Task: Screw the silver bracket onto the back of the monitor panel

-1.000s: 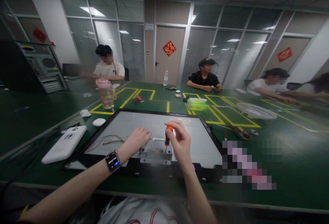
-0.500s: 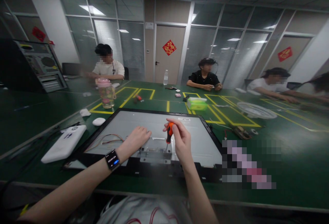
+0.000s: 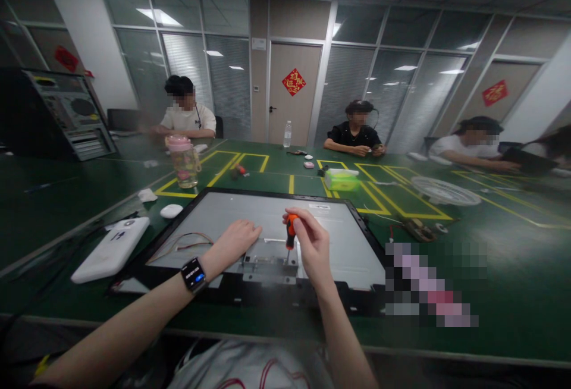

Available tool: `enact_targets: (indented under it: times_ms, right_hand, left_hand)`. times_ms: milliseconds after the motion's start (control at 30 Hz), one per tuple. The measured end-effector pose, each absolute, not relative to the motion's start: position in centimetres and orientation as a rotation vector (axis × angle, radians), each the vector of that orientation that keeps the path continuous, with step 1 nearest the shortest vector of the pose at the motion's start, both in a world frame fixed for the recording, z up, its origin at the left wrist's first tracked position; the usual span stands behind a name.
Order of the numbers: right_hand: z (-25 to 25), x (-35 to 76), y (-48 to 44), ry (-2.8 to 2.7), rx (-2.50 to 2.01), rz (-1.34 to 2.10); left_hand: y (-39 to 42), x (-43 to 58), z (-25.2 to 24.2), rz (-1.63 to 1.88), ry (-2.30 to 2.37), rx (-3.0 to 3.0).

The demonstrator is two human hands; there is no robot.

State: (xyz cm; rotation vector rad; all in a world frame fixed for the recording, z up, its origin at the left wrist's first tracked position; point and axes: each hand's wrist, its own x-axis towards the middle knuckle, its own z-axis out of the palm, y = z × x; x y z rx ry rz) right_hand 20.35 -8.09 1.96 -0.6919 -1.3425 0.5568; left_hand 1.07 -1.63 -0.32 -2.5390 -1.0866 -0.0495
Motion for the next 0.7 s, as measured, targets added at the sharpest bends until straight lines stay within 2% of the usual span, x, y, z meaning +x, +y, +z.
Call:
enact_targets:
  times_ms: [267,700]
  right_hand:
    - [1.86,20.46,-7.99,-1.273,-0.605,0.799]
    - [1.76,20.36,-7.83,-1.266,-0.608,0.686]
  left_hand:
    - [-1.67,1.02,-0.2,-0.038,-1.083,-2.548]
    - [-1.83,1.12,-0.01,-0.026,-1.082,-2.531]
